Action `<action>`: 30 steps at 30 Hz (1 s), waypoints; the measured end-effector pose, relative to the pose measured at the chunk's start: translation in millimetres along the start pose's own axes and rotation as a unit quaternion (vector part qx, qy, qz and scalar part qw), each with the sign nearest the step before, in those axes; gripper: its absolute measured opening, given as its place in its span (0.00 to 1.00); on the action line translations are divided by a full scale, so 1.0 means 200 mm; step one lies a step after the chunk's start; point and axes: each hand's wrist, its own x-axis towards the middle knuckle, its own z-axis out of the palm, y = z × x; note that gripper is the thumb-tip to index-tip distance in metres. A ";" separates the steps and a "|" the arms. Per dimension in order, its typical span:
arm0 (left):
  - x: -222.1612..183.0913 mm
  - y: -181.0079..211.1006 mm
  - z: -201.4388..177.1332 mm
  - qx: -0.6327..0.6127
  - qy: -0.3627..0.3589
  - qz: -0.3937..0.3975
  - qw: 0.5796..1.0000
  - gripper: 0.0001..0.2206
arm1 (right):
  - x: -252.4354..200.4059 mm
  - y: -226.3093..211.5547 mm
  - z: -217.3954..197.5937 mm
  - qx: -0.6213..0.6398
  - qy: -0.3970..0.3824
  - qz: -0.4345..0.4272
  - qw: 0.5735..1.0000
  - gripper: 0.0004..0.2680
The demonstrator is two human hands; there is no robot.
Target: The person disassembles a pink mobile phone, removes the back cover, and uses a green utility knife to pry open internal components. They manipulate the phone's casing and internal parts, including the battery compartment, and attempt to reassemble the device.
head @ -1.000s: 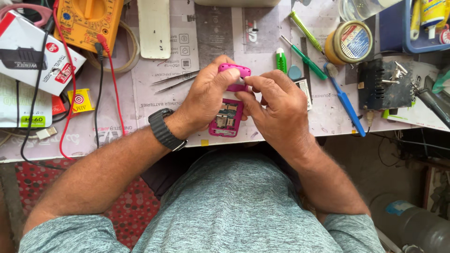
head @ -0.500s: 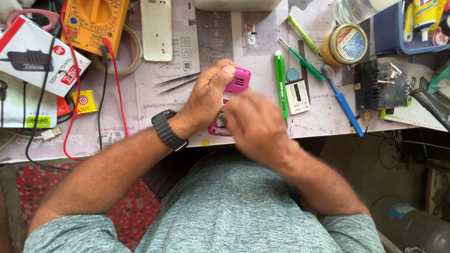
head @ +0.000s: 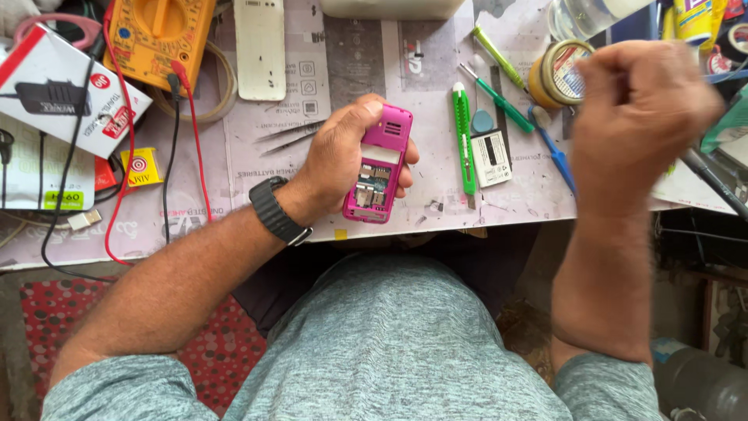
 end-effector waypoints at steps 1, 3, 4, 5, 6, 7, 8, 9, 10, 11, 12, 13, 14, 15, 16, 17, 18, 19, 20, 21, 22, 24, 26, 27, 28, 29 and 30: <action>0.00 -0.01 0.00 -0.010 -0.001 -0.002 1.000 0.16 | -0.03 -0.03 0.04 0.026 -0.021 0.046 0.998 0.10; 0.01 0.00 0.00 -0.021 -0.008 -0.003 1.000 0.15 | -0.10 -0.13 0.07 0.096 -0.120 0.060 0.986 0.09; 0.01 0.01 0.00 -0.024 -0.006 -0.006 1.000 0.15 | -0.12 -0.19 0.08 0.128 -0.166 0.074 0.975 0.10; 0.01 0.02 0.00 -0.027 -0.004 -0.009 1.000 0.15 | -0.14 -0.25 0.09 0.161 -0.211 0.087 0.960 0.12; 0.01 0.01 0.00 -0.032 -0.002 -0.013 0.999 0.15 | -0.15 -0.30 0.08 0.139 -0.217 0.069 0.964 0.13; 0.00 0.01 0.00 -0.033 -0.009 -0.010 0.999 0.14 | -0.16 -0.35 0.06 0.117 -0.222 0.052 0.967 0.14; 0.00 0.01 0.01 -0.033 -0.019 -0.006 0.999 0.14 | -0.16 -0.38 0.06 0.094 -0.227 0.033 0.969 0.15; 0.00 0.02 0.01 -0.033 -0.028 -0.002 0.999 0.14 | -0.15 -0.39 0.06 0.090 -0.248 0.060 0.963 0.15; 0.00 0.02 0.00 -0.024 -0.028 -0.006 0.999 0.13 | -0.15 -0.41 0.08 0.086 -0.270 0.084 0.955 0.16; -0.01 0.02 0.00 -0.015 -0.028 -0.010 0.999 0.13 | -0.14 -0.41 0.08 0.082 -0.292 0.109 0.947 0.16; -0.01 0.03 0.00 -0.006 -0.028 -0.014 0.999 0.12 | -0.14 -0.41 0.09 0.079 -0.288 0.113 0.948 0.18; -0.01 0.03 0.00 0.004 -0.036 -0.009 0.999 0.12 | -0.14 -0.41 0.09 0.076 -0.284 0.118 0.948 0.19; -0.02 0.03 0.00 0.014 -0.044 -0.004 0.999 0.12 | -0.14 -0.41 0.09 0.074 -0.281 0.122 0.949 0.21; -0.02 0.03 0.00 0.025 -0.051 0.001 0.998 0.12 | -0.14 -0.41 0.10 0.071 -0.282 0.120 0.949 0.21; -0.02 0.03 0.00 0.026 -0.052 0.005 0.998 0.12 | -0.14 -0.41 0.10 0.067 -0.283 0.119 0.949 0.21; -0.02 0.03 0.00 0.027 -0.053 0.010 0.998 0.12 | -0.14 -0.40 0.10 0.063 -0.285 0.118 0.949 0.22; -0.02 0.03 0.01 0.028 -0.054 0.013 0.998 0.12 | -0.15 -0.40 0.10 0.059 -0.286 0.120 0.949 0.22; -0.02 0.02 0.01 0.031 -0.050 0.013 0.998 0.12 | -0.15 -0.40 0.10 0.055 -0.287 0.121 0.948 0.22; -0.02 0.02 0.01 0.035 -0.046 0.013 0.998 0.11 | -0.16 -0.40 0.11 0.051 -0.289 0.123 0.948 0.22; -0.01 0.02 0.01 0.039 -0.043 0.013 0.998 0.11 | -0.16 -0.40 0.11 0.042 -0.285 0.118 0.950 0.22; -0.01 0.02 0.01 0.041 -0.042 0.014 0.998 0.11 | -0.17 -0.41 0.11 0.033 -0.281 0.112 0.953 0.21; -0.01 0.02 0.01 0.044 -0.040 0.017 0.998 0.10 | -0.18 -0.42 0.10 0.030 -0.276 0.101 0.955 0.21; -0.02 0.03 0.02 0.055 -0.043 0.019 0.997 0.10 | -0.19 -0.44 0.08 0.039 -0.274 0.090 0.957 0.21; -0.02 0.03 0.02 0.060 -0.044 0.021 0.997 0.09 | -0.19 -0.45 0.08 0.041 -0.283 0.094 0.954 0.21; -0.02 0.03 0.02 0.068 -0.041 0.022 0.997 0.08 | -0.19 -0.46 0.07 0.042 -0.293 0.099 0.950 0.20; -0.02 0.02 0.03 0.076 -0.037 0.024 0.996 0.07 | -0.20 -0.46 0.07 0.043 -0.303 0.104 0.946 0.20; -0.02 0.02 0.03 0.084 -0.034 0.025 0.996 0.07 | -0.20 -0.47 0.07 0.045 -0.305 0.108 0.945 0.21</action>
